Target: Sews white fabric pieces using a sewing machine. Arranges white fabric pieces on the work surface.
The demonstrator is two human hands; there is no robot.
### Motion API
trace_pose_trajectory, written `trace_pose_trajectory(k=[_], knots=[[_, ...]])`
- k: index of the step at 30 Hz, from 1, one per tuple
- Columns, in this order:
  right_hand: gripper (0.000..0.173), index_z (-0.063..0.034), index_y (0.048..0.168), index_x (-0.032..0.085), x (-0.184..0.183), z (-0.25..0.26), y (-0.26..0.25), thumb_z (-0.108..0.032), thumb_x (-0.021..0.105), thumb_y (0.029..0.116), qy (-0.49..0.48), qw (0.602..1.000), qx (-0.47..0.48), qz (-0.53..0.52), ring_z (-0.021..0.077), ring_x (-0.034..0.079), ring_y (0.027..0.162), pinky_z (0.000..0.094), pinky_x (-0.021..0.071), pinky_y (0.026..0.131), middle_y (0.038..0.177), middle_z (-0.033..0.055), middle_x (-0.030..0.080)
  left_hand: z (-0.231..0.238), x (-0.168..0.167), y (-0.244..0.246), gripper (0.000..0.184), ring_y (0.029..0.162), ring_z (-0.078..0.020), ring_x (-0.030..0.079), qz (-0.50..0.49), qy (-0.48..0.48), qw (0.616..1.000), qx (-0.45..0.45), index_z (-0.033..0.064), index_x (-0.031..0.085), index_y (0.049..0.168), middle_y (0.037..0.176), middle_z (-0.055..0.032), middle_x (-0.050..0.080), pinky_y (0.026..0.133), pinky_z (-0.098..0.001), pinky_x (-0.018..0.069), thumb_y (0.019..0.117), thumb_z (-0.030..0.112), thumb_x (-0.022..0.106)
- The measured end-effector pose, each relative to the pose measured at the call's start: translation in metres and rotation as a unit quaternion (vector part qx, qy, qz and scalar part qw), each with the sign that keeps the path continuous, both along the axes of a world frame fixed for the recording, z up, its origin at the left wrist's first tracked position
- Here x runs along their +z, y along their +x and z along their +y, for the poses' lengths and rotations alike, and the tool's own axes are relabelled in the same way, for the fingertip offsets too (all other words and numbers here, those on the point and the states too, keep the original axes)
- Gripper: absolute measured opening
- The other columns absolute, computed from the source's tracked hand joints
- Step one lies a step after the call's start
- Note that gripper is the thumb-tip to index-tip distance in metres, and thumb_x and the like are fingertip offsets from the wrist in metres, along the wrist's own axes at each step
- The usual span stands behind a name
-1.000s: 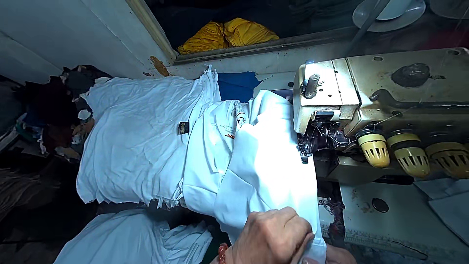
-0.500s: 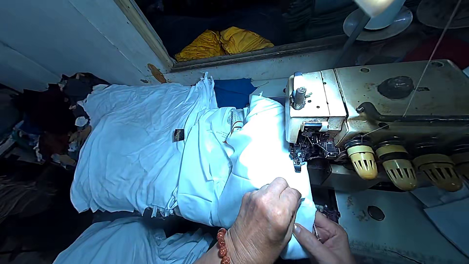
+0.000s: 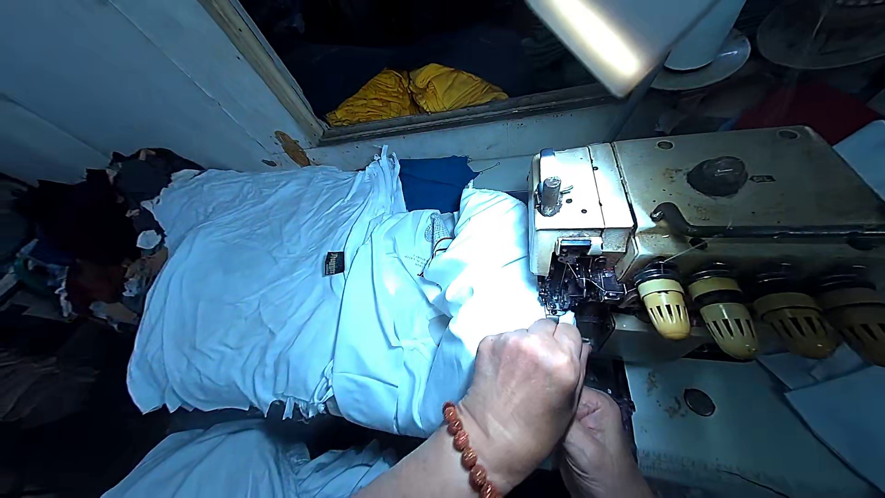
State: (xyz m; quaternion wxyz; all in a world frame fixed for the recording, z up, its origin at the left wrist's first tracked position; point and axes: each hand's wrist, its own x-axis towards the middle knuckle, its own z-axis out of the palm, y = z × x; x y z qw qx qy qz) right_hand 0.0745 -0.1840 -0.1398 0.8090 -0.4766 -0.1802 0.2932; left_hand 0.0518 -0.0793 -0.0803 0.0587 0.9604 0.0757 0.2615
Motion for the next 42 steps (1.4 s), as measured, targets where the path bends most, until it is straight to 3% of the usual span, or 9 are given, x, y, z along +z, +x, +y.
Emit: trace_pose_trajectory(k=[6,9,11,16,21,27,33,37,42], knots=[[0.022,-0.0069,0.085,0.071,-0.011,0.003,0.004,0.002,0.054,0.0948,0.009,0.999,0.024,-0.044,0.0010,0.069,0.068,0.0199,0.0589,0.064,0.074,-0.0045,0.071,0.023,-0.020,-0.100,0.031,0.053,-0.0082,0.054,0.025,-0.125,0.991,0.045,0.0041,0.070,0.112,0.073,-0.0003,0.066,0.046,-0.0248,0.0445,0.0892,0.021,0.058],[0.022,-0.0060,0.087,0.072,-0.011,0.005,0.002,0.001,0.053,0.0954,0.007,0.999,0.017,-0.047,0.0019,0.069,0.068,0.0201,0.0592,0.065,0.074,-0.0034,0.072,0.033,-0.050,-0.150,0.044,0.056,-0.0287,0.065,0.200,-0.158,0.949,0.187,0.0006,0.069,0.124,0.071,-0.0089,0.068,0.052,-0.0525,0.0533,0.0870,0.024,0.069],[0.021,-0.0060,0.086,0.072,-0.011,0.005,0.003,0.001,0.054,0.0946,0.000,0.997,0.010,-0.077,0.0009,0.068,0.067,0.0187,0.0582,0.063,0.074,-0.0043,0.071,0.039,-0.071,-0.174,0.025,0.062,-0.0366,0.069,0.220,-0.199,0.931,0.215,-0.0020,0.071,0.110,0.071,-0.0153,0.069,0.059,-0.0604,0.0550,0.0926,0.014,0.064],[0.008,-0.0026,0.085,0.071,0.008,-0.034,0.000,-0.002,0.066,0.0903,-0.021,0.966,0.107,-0.235,-0.0076,0.066,0.073,0.0134,0.0559,0.068,0.076,-0.0062,0.072,0.096,-0.032,-0.181,0.022,0.053,-0.0184,0.060,-0.046,-0.130,0.947,0.290,-0.0067,0.070,0.100,0.063,-0.0110,0.062,0.053,-0.0388,0.0524,0.0961,0.009,0.055],[0.014,0.0088,0.089,0.069,-0.022,-0.064,-0.025,-0.001,0.062,0.0944,-0.069,0.946,0.230,-0.219,0.0007,0.062,0.061,0.0201,0.0517,0.060,0.070,0.0062,0.069,0.148,0.036,-0.157,0.033,0.099,-0.0344,0.071,-0.088,-0.217,0.922,0.309,-0.0096,0.053,0.130,0.126,-0.0290,0.064,0.088,-0.0514,0.0568,0.0992,0.001,0.059],[0.015,0.0073,0.091,0.071,-0.070,-0.084,-0.034,-0.006,0.063,0.0931,-0.225,0.933,0.169,-0.225,0.0074,0.063,0.060,0.0271,0.0535,0.060,0.070,0.0092,0.069,0.065,-0.017,-0.102,0.030,0.107,-0.0151,0.070,-0.082,-0.172,0.981,0.023,-0.0003,0.071,0.109,0.112,-0.0101,0.073,0.095,-0.0334,0.0582,0.0876,0.021,0.074],[0.021,0.0069,0.083,0.070,-0.073,-0.090,-0.025,-0.010,0.065,0.0943,-0.250,0.909,0.187,-0.275,0.0175,0.066,0.062,0.0352,0.0535,0.060,0.070,0.0164,0.068,0.046,-0.083,-0.091,0.039,0.121,-0.0218,0.059,-0.155,-0.006,0.984,0.083,0.0147,0.063,0.119,0.124,-0.0078,0.065,0.107,-0.0385,0.0448,0.0895,0.038,0.073],[0.018,0.0083,0.085,0.074,-0.071,-0.086,-0.019,-0.007,0.067,0.0928,-0.203,0.912,0.176,-0.310,0.0219,0.071,0.086,0.0323,0.0574,0.080,0.089,0.0214,0.072,0.052,-0.064,-0.086,0.013,0.117,-0.0160,0.061,-0.182,-0.071,0.979,0.054,0.0145,0.071,0.095,0.113,-0.0016,0.071,0.107,-0.0361,0.0425,0.0970,0.023,0.063],[0.019,0.0084,0.083,0.072,-0.071,-0.086,-0.016,-0.006,0.065,0.0937,-0.176,0.910,0.213,-0.309,0.0220,0.073,0.081,0.0350,0.0578,0.077,0.084,0.0213,0.073,0.055,0.011,-0.098,0.046,0.079,-0.0041,0.067,0.034,-0.248,0.959,-0.134,0.0096,0.071,0.076,0.076,0.0011,0.071,0.077,-0.0236,0.0532,0.1063,0.037,0.049]])
